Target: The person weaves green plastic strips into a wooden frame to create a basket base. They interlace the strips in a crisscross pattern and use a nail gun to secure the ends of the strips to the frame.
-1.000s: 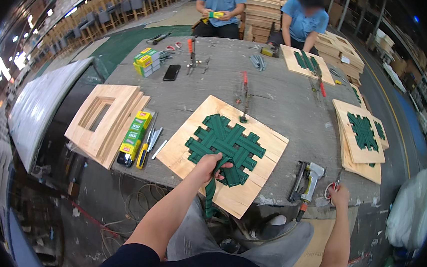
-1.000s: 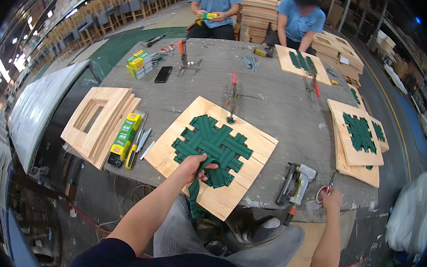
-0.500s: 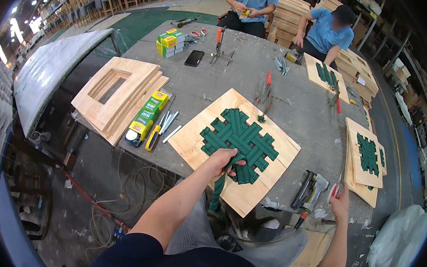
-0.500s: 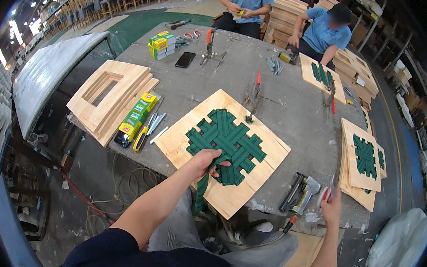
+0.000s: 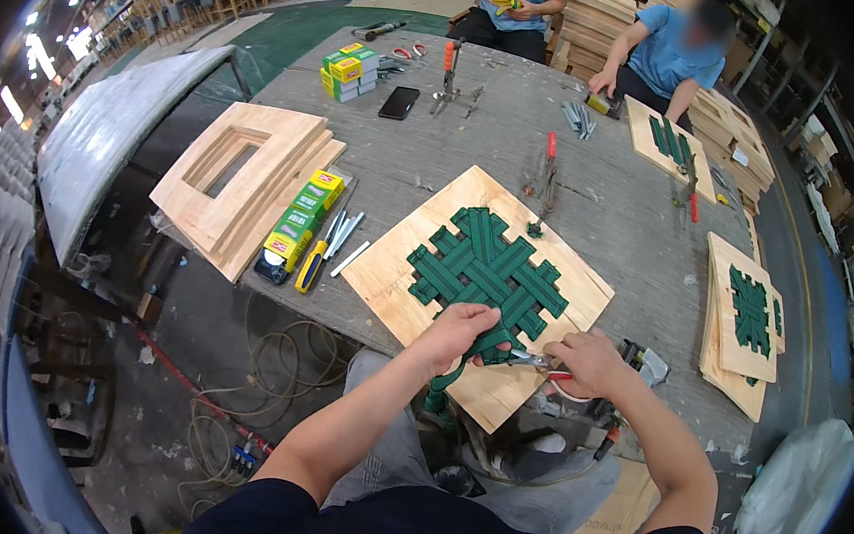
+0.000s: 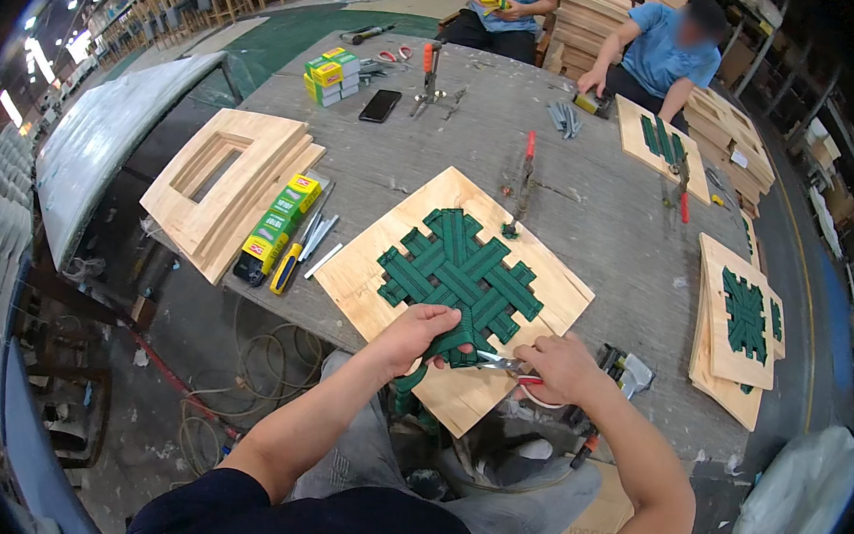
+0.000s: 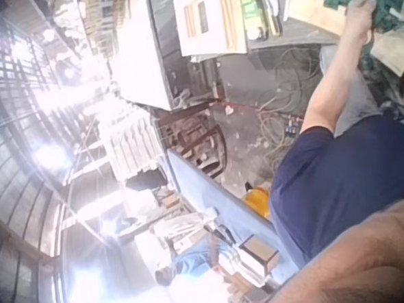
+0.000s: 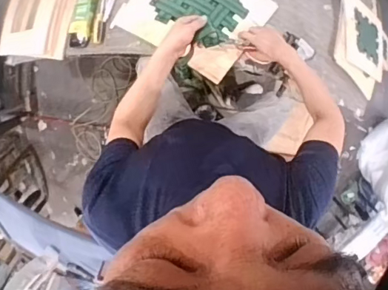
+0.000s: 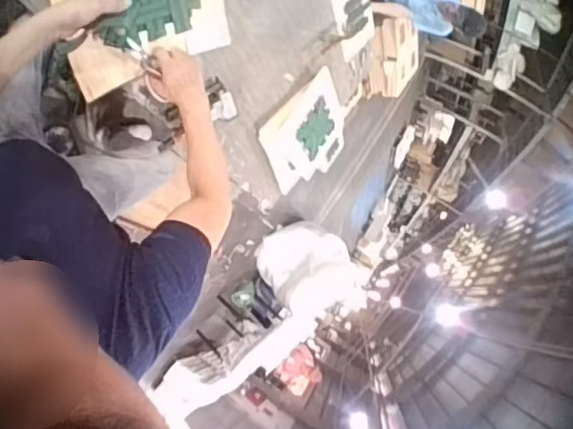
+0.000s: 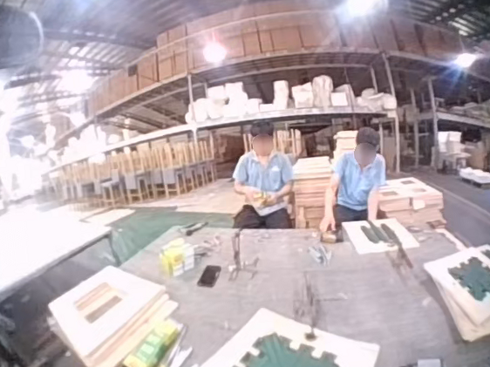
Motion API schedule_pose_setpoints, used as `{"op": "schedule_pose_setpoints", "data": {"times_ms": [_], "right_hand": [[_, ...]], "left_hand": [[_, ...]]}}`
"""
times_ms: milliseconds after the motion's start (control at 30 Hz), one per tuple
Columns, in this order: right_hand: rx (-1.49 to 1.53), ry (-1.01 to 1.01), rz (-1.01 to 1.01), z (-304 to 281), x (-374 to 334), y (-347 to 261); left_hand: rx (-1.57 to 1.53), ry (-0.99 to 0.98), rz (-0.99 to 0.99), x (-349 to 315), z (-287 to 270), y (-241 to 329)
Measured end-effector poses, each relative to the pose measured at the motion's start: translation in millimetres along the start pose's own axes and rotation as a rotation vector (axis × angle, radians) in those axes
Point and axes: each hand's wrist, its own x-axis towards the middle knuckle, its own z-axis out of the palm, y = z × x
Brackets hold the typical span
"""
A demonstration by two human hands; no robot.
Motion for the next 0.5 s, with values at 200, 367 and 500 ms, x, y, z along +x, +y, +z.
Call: {"op": "schedule_pose_setpoints", "data": {"times_ms": [200,367,500], "right_hand": [[-0.076,-0.006,-0.132,8.3,22.7,-2.8],[0.046,0.044,-0.248,27.2,10.2,12.2],[0.052,0.154,-0.313,11.2,14.8,-10.9]], "left_hand": [[0.097,0.021,0.009,-11.2,7.5,-1.6],[0.132,0.001,0.014,-12.8,9.0,-2.2],[0.158,-0.019,0.014,-16.3,16.3,-7.4]]}}
